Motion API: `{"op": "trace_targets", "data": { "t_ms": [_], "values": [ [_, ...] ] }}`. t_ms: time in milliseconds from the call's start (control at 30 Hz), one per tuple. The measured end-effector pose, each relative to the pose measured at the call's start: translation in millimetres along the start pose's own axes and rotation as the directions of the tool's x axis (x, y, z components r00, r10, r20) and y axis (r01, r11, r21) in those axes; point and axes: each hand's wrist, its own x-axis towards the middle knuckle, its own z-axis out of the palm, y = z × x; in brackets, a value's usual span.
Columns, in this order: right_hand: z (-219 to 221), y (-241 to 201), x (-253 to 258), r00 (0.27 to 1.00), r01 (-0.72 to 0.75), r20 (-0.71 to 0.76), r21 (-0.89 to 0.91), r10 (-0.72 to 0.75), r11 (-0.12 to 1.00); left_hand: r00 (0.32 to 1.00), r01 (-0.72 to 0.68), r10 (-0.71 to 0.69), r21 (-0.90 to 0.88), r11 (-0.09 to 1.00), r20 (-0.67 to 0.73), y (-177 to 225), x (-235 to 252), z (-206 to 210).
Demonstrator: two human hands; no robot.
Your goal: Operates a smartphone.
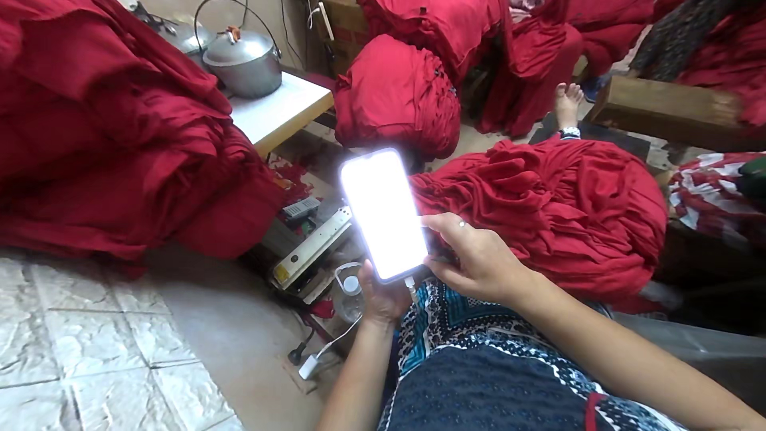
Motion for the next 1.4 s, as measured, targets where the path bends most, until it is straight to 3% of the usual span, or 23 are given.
{"op": "trace_targets", "data": {
  "t_ms": [967,1133,1400],
  "values": [
    [3.6,-0.3,-0.9,0.999,0.031,-0.014,-0.033,-0.031,0.999,0.996,0.016,-0.015,-0.008,1.000,0.086,0.2,0.5,4.3],
    [1.9,-0.1,-2.7,1.000,0.030,-0.003,-0.017,-0.030,0.999,1.000,-0.003,0.003,0.040,0.999,0.005,-0.6,0.0,3.6],
    [1.1,3.0,-4.7,0.998,0.040,-0.056,0.019,-0.039,0.999,1.000,0.006,-0.006,0.033,0.999,0.002,-0.8,-0.2,-4.6]
  ]
}}
